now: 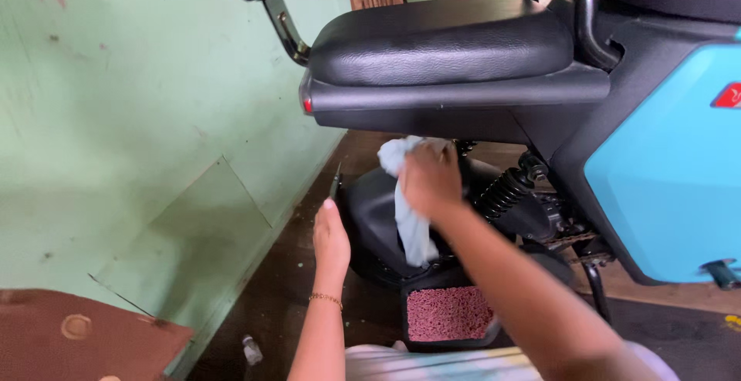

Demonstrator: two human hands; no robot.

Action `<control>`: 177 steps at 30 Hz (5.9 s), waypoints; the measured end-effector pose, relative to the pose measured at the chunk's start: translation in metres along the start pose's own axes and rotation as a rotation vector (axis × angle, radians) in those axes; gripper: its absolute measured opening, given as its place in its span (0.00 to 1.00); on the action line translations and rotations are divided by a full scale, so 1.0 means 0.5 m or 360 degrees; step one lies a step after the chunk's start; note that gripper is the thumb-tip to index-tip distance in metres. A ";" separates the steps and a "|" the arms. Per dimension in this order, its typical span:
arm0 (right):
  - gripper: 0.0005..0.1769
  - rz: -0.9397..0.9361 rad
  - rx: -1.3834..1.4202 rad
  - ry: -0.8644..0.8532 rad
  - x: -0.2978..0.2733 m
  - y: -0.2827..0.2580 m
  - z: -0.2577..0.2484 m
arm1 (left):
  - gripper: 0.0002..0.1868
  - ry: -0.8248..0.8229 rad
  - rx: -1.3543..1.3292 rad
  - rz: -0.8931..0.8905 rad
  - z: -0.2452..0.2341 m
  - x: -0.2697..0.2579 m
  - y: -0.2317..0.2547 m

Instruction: The person wipes the body of a light blue scooter with a cloth, cleaning the footrest, side panels, seat, and rear wheel area.

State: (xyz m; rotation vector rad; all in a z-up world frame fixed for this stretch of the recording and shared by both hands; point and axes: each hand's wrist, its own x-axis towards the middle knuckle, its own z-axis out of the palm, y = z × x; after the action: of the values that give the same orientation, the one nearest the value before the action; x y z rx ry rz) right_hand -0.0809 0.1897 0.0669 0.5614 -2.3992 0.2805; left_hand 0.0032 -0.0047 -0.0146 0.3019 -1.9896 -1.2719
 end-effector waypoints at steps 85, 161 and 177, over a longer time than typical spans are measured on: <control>0.25 -0.0009 0.0414 -0.0620 0.118 -0.084 -0.029 | 0.11 0.0240 0.0887 0.0678 0.060 -0.090 0.074; 0.26 -0.0194 -0.0107 -0.0714 0.100 -0.167 -0.007 | 0.18 -0.0109 0.0301 0.0331 -0.036 0.086 -0.445; 0.27 -0.0135 -0.0184 -0.0846 0.112 -0.160 -0.017 | 0.16 -0.0291 0.0019 0.0918 0.088 0.296 -0.119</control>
State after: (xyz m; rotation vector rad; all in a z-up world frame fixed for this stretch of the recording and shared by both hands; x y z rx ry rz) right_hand -0.0784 0.1037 0.1138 0.7551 -2.8646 -0.0562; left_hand -0.1415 -0.0850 -0.0078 -0.3763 -2.0269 -0.9352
